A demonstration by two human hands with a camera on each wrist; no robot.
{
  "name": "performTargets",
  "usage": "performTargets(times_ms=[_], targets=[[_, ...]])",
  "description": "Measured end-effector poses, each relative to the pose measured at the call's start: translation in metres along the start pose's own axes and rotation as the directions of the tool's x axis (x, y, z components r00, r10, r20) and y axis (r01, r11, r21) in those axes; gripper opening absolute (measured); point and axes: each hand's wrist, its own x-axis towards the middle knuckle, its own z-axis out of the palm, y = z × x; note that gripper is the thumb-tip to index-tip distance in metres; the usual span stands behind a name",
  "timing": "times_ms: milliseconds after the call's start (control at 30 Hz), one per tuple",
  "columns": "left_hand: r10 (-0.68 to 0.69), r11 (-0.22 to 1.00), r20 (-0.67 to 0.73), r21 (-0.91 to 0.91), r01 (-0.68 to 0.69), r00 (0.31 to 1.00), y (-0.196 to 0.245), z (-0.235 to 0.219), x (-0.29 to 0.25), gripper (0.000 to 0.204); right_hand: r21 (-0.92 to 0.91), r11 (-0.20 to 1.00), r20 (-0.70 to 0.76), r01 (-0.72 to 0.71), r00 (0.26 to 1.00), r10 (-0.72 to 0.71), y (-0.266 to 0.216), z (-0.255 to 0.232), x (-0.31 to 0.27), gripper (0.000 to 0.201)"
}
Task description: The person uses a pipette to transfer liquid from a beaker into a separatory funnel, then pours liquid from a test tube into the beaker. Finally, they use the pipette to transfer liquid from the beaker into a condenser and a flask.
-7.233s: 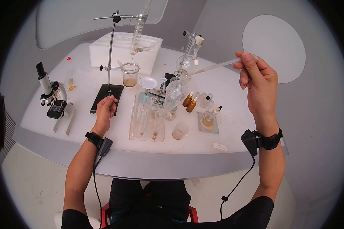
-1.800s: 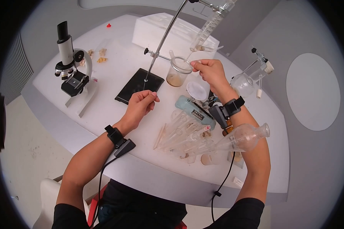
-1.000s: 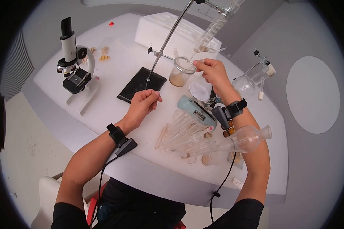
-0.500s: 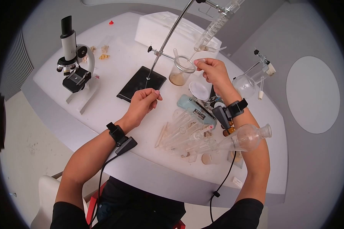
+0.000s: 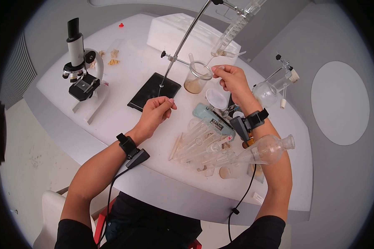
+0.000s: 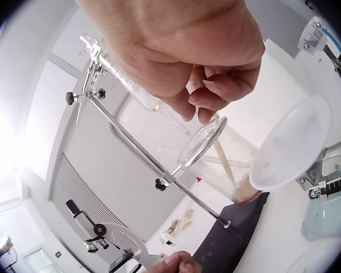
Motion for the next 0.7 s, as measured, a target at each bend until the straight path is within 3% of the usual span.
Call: performTargets(times_ms=[500,700], targets=[[0.007,1.000,-0.011,0.015,-0.006,1.000,0.000,0.002,-0.001,0.029,0.166,0.979,-0.254,0.119,0.964,-0.074,-0.011,-0.046,-0.038,0.022],[0.019,1.000,-0.009,0.000,-0.019,1.000,-0.001,0.002,0.000,0.029,0.231,0.967,-0.299,0.111,0.954,-0.038,-0.002,-0.050,-0.050,0.024]])
